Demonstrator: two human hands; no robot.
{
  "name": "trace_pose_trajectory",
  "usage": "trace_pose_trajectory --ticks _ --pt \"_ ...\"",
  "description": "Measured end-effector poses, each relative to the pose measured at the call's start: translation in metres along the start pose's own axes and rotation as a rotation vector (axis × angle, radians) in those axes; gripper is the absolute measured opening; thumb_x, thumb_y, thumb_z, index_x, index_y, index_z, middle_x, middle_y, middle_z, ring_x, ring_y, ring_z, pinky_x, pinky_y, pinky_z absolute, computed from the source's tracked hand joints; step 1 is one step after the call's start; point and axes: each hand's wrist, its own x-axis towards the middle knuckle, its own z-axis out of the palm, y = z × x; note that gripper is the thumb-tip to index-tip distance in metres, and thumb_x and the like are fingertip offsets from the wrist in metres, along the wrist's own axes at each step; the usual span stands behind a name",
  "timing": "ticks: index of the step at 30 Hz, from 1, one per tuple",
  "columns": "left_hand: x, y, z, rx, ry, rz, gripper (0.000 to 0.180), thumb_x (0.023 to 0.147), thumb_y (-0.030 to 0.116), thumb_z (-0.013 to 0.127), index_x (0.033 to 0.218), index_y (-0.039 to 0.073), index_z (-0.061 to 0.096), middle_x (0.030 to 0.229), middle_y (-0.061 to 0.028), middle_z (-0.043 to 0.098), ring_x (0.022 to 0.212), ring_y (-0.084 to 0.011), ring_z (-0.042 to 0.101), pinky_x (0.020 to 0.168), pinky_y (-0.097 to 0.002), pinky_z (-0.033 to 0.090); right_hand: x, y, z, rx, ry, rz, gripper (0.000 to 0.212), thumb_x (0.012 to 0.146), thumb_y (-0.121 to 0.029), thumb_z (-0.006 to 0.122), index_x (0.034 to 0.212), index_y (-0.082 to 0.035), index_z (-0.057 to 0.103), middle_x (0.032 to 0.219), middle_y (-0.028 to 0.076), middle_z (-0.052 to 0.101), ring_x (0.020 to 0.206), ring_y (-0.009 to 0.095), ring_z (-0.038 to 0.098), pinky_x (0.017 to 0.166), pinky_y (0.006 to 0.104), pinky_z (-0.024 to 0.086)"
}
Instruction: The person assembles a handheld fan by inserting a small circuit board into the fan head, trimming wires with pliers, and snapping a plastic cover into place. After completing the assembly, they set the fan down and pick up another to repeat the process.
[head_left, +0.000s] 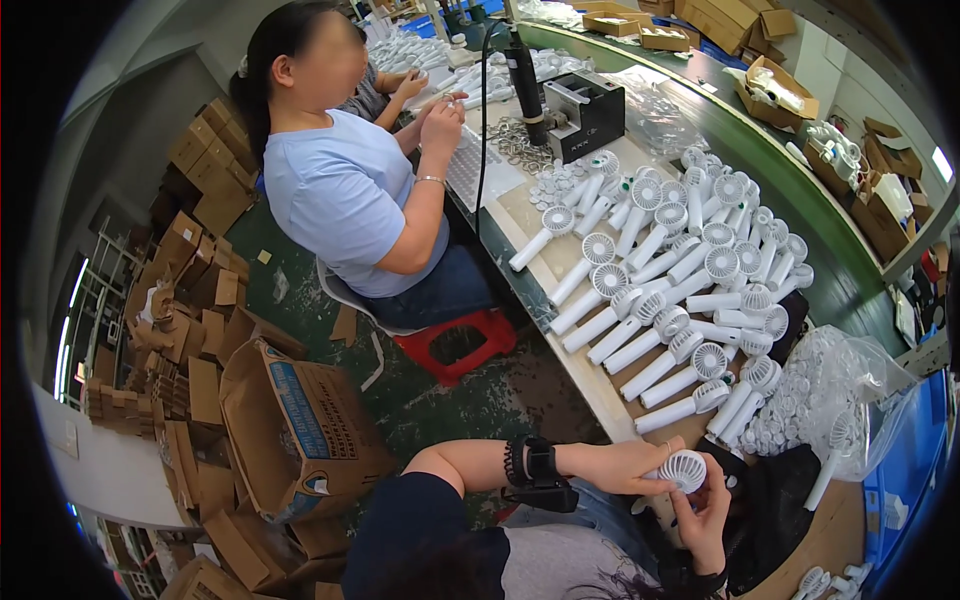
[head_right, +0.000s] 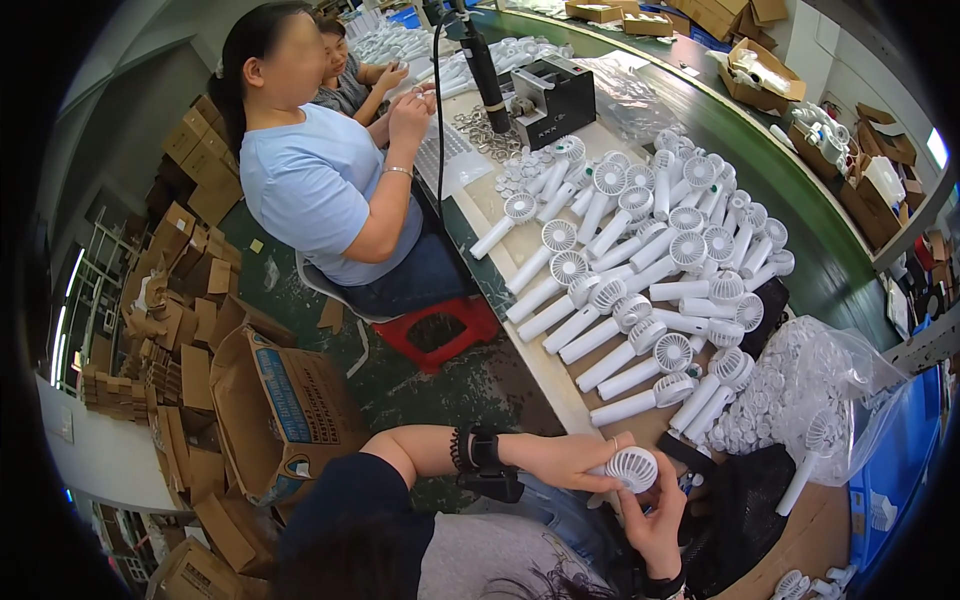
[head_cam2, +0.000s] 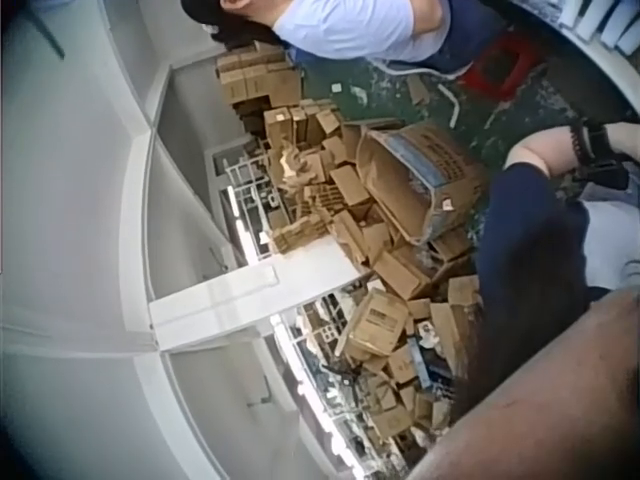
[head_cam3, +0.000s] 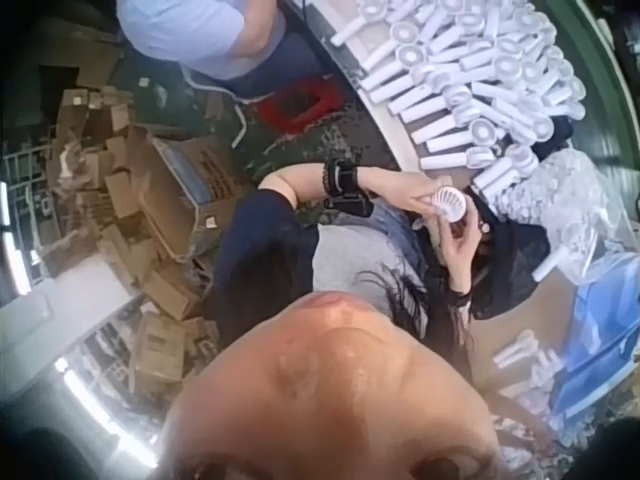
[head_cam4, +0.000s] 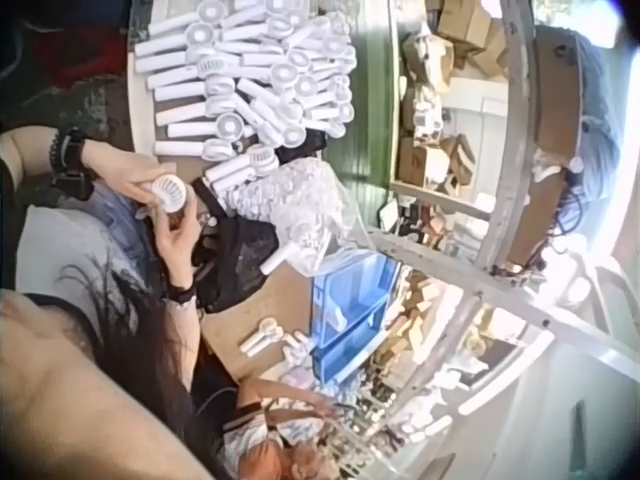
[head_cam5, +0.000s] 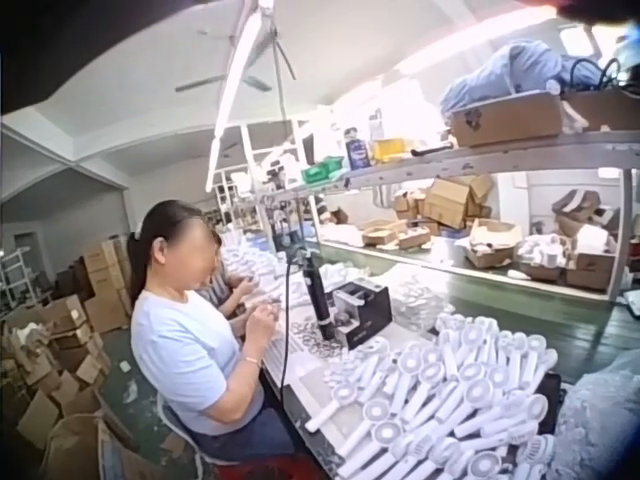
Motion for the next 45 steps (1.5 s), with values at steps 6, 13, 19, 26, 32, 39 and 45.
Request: trace_pose_trajectory --ticks 6,13,19,26,32,39,45 --pt "-0.001 0.003 -0.007 -0.12 0.018 -0.032 0.047 0.091 0.029 0.052 0.117 -0.003 0.029 0.088 -0.0207 0.056 0.082 -0.0301 0.059 0.07 -0.0356 0.045 0.009 0.004 0.004 0.045 0.033 0.017 0.059 0.078 0.003 0.061 0.132 0.0 0.036 0.111 0.011 0.055 0.099 0.015 0.057 0.081 0.026 0.048" --pt "-0.005 0.007 -0.035 -0.15 0.32 0.017 0.049 0.089 0.021 0.056 0.126 0.0 0.03 0.112 -0.0107 0.048 0.106 -0.0171 0.045 0.093 -0.0312 0.035 0.01 -0.007 0.005 0.054 0.059 -0.012 0.068 0.077 0.005 0.056 0.138 -0.005 0.03 0.123 0.014 0.047 0.1 0.017 0.055 0.081 0.0266 0.047" --pt "-0.025 -0.014 -0.107 0.045 0.724 0.023 0.061 0.084 0.008 0.057 0.133 0.001 0.021 0.123 -0.0094 0.04 0.115 -0.0159 0.037 0.098 -0.0292 0.031 0.0 0.001 -0.014 -0.011 0.129 -0.013 0.068 0.077 0.005 0.054 0.14 -0.008 0.03 0.126 0.012 0.045 0.1 0.015 0.054 0.077 0.022 0.045" --pt "-0.047 -0.045 -0.202 0.373 1.023 -0.018 0.059 0.083 0.007 0.056 0.131 0.002 0.021 0.118 -0.0161 0.049 0.11 -0.0227 0.05 0.092 -0.0323 0.038 -0.003 0.007 -0.02 -0.046 0.113 0.011 0.066 0.077 0.007 0.053 0.138 -0.008 0.033 0.126 0.011 0.045 0.1 0.014 0.053 0.075 0.0225 0.045" --pt "-0.055 -0.055 -0.25 0.55 1.109 -0.323 0.058 0.083 0.012 0.054 0.128 0.002 0.021 0.107 -0.026 0.055 0.101 -0.0387 0.057 0.086 -0.0396 0.043 -0.005 0.01 -0.021 -0.076 0.086 0.062 0.065 0.077 0.008 0.052 0.137 -0.008 0.035 0.126 0.011 0.045 0.098 0.013 0.053 0.075 0.0221 0.044" --pt "-0.045 -0.091 -0.294 0.638 1.061 -0.465 0.061 0.08 0.014 0.054 0.129 -0.001 0.021 0.102 -0.032 0.057 0.094 -0.0464 0.055 0.081 -0.0482 0.044 -0.004 0.01 -0.019 -0.065 0.093 0.095 0.063 0.076 0.008 0.052 0.135 -0.007 0.037 0.126 0.011 0.045 0.098 0.014 0.053 0.075 0.0223 0.044" --pt "-0.048 -0.09 -0.314 0.764 1.119 -0.469 0.061 0.08 0.015 0.055 0.13 -0.001 0.025 0.103 -0.0312 0.057 0.095 -0.0451 0.056 0.082 -0.048 0.044 0.003 0.008 -0.02 -0.1 0.055 0.053 0.059 0.076 0.007 0.054 0.132 -0.006 0.039 0.125 0.011 0.045 0.097 0.015 0.055 0.075 0.024 0.046"
